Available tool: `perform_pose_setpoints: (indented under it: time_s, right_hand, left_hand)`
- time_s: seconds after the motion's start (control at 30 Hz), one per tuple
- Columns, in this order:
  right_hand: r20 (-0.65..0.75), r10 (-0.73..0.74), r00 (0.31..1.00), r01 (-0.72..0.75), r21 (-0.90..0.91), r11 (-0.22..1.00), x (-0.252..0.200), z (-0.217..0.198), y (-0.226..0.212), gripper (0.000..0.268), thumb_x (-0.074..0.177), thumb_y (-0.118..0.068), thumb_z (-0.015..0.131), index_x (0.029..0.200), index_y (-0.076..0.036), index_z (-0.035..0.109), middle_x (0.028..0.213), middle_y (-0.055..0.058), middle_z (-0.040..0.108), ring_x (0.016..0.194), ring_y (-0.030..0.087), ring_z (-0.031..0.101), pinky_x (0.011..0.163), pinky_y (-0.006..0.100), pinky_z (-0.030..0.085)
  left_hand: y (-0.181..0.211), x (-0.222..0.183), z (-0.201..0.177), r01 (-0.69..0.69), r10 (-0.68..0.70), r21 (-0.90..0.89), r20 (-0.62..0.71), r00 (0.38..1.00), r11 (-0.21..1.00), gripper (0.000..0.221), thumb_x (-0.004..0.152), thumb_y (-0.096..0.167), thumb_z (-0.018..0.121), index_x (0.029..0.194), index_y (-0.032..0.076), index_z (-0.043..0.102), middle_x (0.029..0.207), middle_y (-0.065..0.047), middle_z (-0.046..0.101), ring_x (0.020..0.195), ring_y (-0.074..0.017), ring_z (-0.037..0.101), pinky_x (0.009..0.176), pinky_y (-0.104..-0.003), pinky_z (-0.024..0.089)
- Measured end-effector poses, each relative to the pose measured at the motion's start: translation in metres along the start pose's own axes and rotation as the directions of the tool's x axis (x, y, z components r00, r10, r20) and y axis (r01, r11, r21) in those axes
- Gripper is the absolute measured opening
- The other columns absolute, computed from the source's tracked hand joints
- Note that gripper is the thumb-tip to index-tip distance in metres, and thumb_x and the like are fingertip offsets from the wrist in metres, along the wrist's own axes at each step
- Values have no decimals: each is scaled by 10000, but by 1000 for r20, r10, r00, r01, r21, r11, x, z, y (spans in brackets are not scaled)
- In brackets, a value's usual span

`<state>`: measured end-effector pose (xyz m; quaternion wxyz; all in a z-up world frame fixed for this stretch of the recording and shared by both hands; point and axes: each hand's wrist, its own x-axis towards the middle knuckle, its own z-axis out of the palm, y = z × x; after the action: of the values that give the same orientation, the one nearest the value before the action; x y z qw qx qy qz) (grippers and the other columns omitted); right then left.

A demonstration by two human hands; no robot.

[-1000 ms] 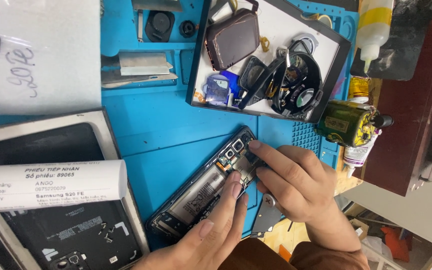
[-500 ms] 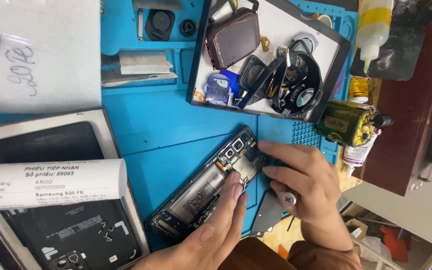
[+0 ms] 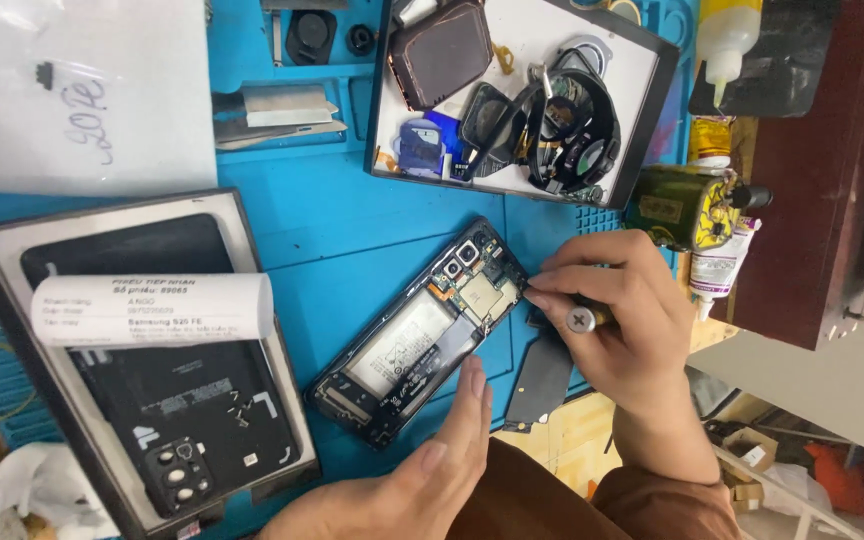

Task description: Disassembling and repairing internal components of a smartphone on a repair mat using various tools.

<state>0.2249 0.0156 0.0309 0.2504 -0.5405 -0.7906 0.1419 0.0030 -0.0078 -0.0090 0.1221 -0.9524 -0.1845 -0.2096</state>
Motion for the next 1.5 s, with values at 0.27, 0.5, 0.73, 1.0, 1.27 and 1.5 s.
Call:
perform_pose_setpoints:
  time_s: [0.27,0.5,0.73,1.0,1.27,1.5]
  right_hand:
    - [-33,230,973,-229,26,973,-15,-5,-40,57,891,-25,594,926,12,569,919,160,559,851,259,564,767,324,470]
    - [-126,438,890,-438,35,898,-50,-16,-66,104,868,-93,639,920,-18,590,920,107,615,903,235,592,792,306,456]
    - [-5,432,902,-427,-166,889,-75,-16,-59,392,788,-373,729,1007,-94,561,1008,76,505,737,214,586,384,347,445]
    - [63,392,918,-367,-242,898,-72,-30,-53,319,839,-282,690,1017,-77,523,1054,111,466,618,240,535,304,358,424]
    - [-26,372,928,-372,-21,928,-74,-37,-43,254,903,-159,602,1076,21,556,1017,126,480,741,255,536,578,365,448]
    - [-51,392,919,-394,-66,917,-62,-35,-28,272,933,-64,584,1164,79,575,975,152,452,829,322,526,632,433,438]
  left_hand:
    - [-4,2,-20,11,-16,38,120,993,999,466,1005,391,239,1260,212,586,1300,-56,579,1274,-187,453,1134,-478,72]
    - [-6,19,-48,255,-384,379,318,867,889,576,969,676,315,1413,315,385,1301,-23,590,1171,-122,542,992,-327,254]
    - [11,35,-52,411,-509,352,259,821,841,516,924,595,532,1289,232,503,1200,-36,614,978,-142,599,900,-309,295]
    - [36,61,-43,689,-734,304,55,677,658,652,806,592,741,1231,129,566,982,-56,579,789,-175,524,721,-305,240]
    - [65,69,-54,703,-758,284,193,623,651,700,841,692,563,1293,162,492,1116,-79,543,827,-158,522,710,-288,277]
    - [58,50,-60,685,-700,157,236,674,712,532,875,577,581,1248,203,516,1218,-63,550,904,-179,526,823,-297,254]
